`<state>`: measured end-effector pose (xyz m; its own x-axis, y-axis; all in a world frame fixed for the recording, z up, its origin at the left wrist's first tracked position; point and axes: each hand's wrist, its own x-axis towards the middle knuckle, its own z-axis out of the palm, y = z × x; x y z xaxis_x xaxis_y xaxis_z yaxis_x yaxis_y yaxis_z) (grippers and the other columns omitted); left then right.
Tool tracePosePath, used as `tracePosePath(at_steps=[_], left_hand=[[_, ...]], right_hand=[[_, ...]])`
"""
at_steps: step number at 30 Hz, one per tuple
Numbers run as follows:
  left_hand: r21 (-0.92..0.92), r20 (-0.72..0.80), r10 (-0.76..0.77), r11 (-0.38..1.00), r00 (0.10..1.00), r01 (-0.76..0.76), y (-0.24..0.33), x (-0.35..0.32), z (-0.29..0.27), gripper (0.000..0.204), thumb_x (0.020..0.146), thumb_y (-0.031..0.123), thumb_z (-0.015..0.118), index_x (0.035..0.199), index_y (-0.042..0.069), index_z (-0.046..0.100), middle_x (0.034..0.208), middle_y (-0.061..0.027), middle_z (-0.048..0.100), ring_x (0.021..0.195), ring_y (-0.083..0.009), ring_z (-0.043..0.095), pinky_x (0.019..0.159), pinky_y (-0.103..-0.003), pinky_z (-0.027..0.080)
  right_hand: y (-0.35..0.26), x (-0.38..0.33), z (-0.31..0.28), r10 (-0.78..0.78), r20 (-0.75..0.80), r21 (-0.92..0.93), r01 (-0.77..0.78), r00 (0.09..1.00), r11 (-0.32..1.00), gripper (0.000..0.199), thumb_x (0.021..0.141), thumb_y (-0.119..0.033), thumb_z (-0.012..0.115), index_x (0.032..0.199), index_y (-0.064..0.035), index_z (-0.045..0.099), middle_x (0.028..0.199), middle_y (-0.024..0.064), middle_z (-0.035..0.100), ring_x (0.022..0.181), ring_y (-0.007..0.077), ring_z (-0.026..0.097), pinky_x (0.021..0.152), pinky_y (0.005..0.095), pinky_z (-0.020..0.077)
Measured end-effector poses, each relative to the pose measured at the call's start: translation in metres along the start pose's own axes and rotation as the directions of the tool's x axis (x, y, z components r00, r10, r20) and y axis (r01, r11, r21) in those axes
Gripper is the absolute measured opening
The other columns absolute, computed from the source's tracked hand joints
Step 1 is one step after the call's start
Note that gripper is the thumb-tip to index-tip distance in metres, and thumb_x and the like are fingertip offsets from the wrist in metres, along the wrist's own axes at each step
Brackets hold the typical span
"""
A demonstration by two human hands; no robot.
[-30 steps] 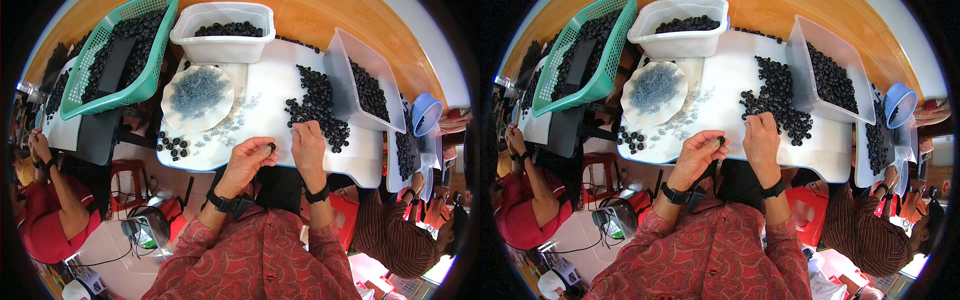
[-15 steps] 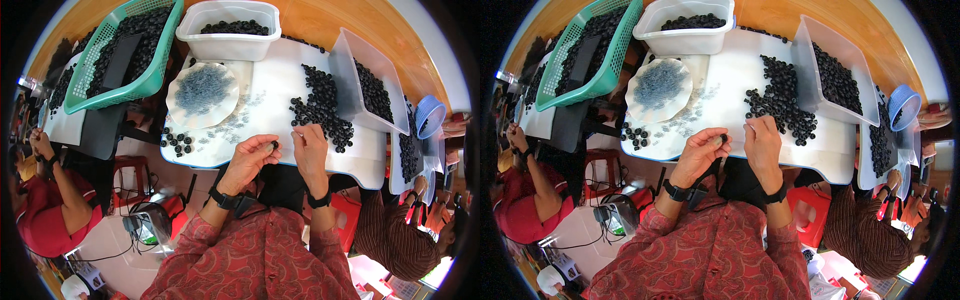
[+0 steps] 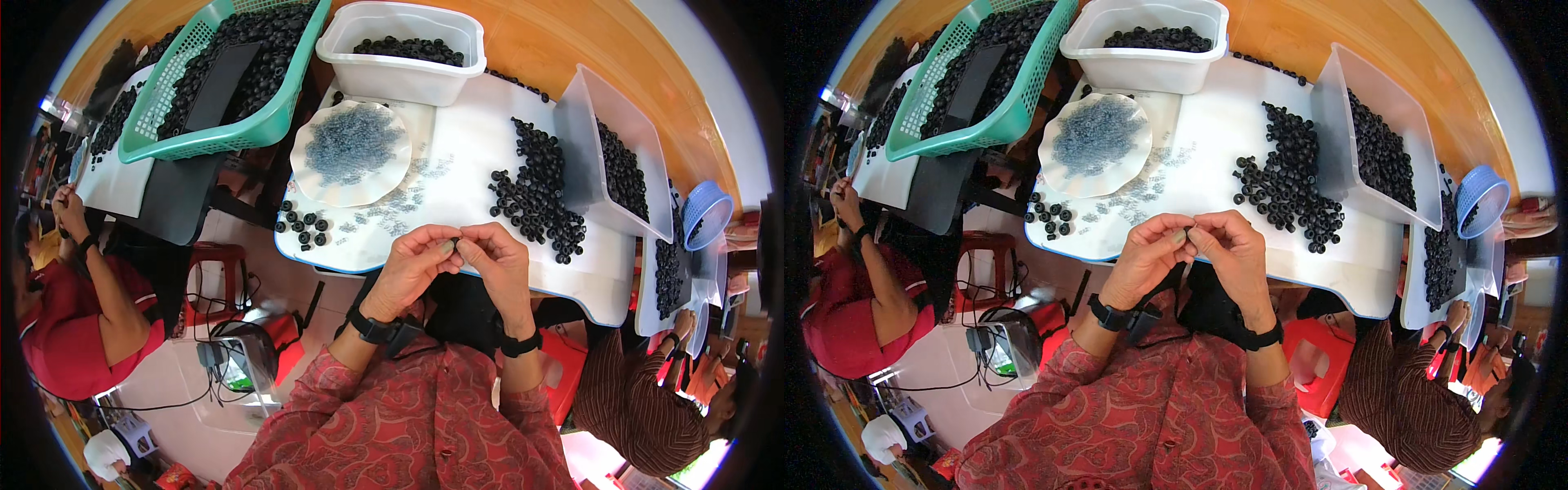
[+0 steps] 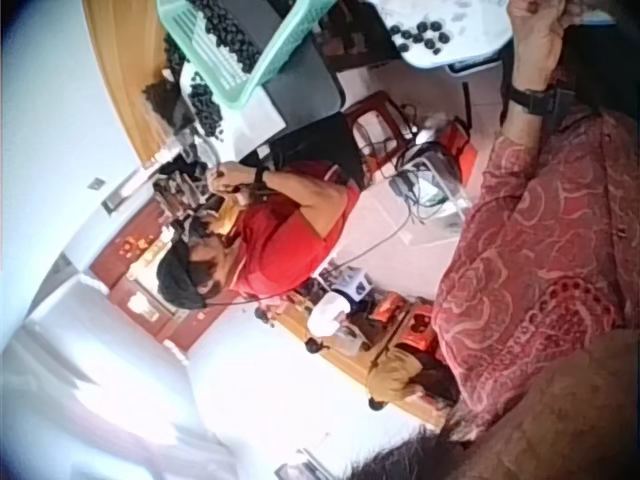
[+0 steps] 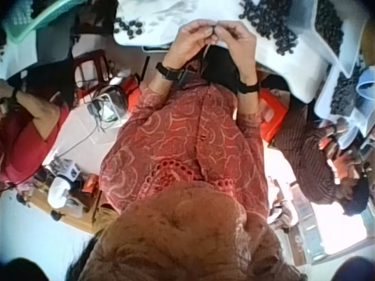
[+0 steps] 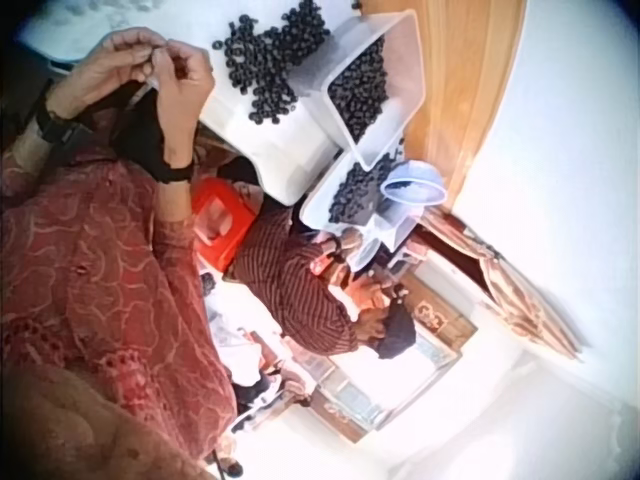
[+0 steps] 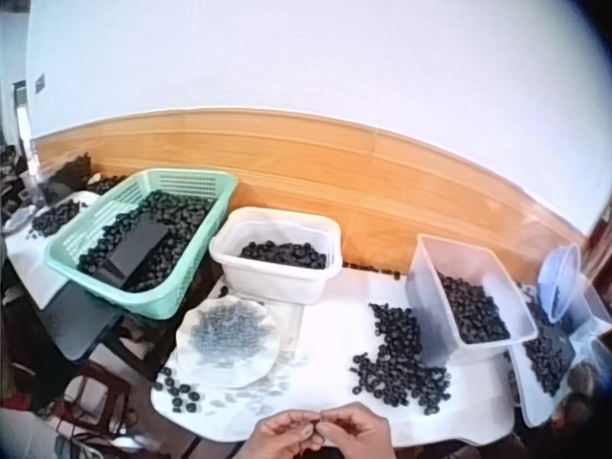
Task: Sorting and inspecting small black plastic components at a work table.
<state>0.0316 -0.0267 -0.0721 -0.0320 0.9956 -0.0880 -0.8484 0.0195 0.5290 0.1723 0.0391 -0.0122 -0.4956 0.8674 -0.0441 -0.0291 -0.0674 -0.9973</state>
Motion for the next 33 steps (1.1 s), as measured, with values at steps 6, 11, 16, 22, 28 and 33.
tracePosePath(at_steps=[6,11,16,22,28,33], left_hand=[[-0.025,0.017,0.05,0.998,0.999,-0.049,0.003,-0.005,-0.004,0.022,0.097,0.004,0.057,0.117,-0.002,0.062,0.099,-0.009,0.067,0.087,-0.0155,0.066,0.077,-0.028,0.055],[-0.108,-0.002,0.063,0.992,0.998,-0.063,0.004,-0.004,-0.009,0.023,0.097,0.004,0.058,0.118,-0.001,0.062,0.1,-0.0093,0.067,0.086,-0.0153,0.065,0.076,-0.027,0.054],[-0.11,0.003,0.043,0.993,0.999,-0.043,0.006,-0.005,-0.011,0.024,0.097,0.006,0.059,0.12,-0.001,0.061,0.102,-0.01,0.068,0.085,-0.0147,0.066,0.075,-0.027,0.054],[-0.101,0.003,0.04,0.994,0.999,-0.039,0.006,-0.006,-0.012,0.024,0.097,0.006,0.057,0.12,-0.002,0.06,0.103,-0.0122,0.067,0.085,-0.0152,0.065,0.075,-0.028,0.054],[-0.074,0.012,0.047,0.996,0.999,-0.046,0.007,-0.005,-0.012,0.023,0.098,0.006,0.056,0.12,-0.002,0.06,0.103,-0.0115,0.067,0.085,-0.0147,0.065,0.076,-0.028,0.054],[-0.073,0.01,0.046,0.996,0.999,-0.046,0.007,-0.005,-0.012,0.023,0.098,0.006,0.056,0.119,-0.002,0.06,0.103,-0.0112,0.067,0.085,-0.0145,0.065,0.076,-0.027,0.054]], right_hand=[[-0.008,0.01,-0.001,0.122,0.108,0.009,-0.124,0.987,0.992,0.012,0.092,-0.003,0.065,0.102,0.0038,0.065,0.079,0.0038,0.067,0.072,0.0093,0.063,0.067,0.0231,0.0502],[0.009,0.039,-0.005,-0.05,0.041,-0.296,0.06,0.998,0.953,0.021,0.091,-0.001,0.062,0.111,0.0007,0.065,0.095,0.0059,0.067,0.078,0.0133,0.062,0.069,0.0254,0.0496],[0.012,0.064,0.009,-0.41,0.187,-0.803,0.379,0.893,0.461,0.043,0.082,0.01,0.053,0.121,-0.0057,0.063,0.122,0.0138,0.059,0.103,0.0335,0.054,0.087,0.037,0.0485],[0.015,0.071,0.011,-0.378,0.209,-0.871,0.347,0.902,0.347,0.038,0.081,0.008,0.057,0.115,-0.0059,0.066,0.107,0.0124,0.062,0.095,0.0318,0.055,0.081,0.0386,0.0493],[0.018,0.076,0.008,-0.436,0.122,-0.852,0.319,0.892,0.414,0.027,0.081,0.003,0.063,0.106,-0.0042,0.068,0.088,0.0123,0.058,0.086,0.0315,0.057,0.075,0.0388,0.0488],[0.025,0.077,0.008,-0.396,0.132,-0.874,0.295,0.909,0.387,0.022,0.081,0.002,0.064,0.102,-0.0029,0.068,0.088,0.0129,0.058,0.086,0.0322,0.058,0.074,0.0392,0.0494]])
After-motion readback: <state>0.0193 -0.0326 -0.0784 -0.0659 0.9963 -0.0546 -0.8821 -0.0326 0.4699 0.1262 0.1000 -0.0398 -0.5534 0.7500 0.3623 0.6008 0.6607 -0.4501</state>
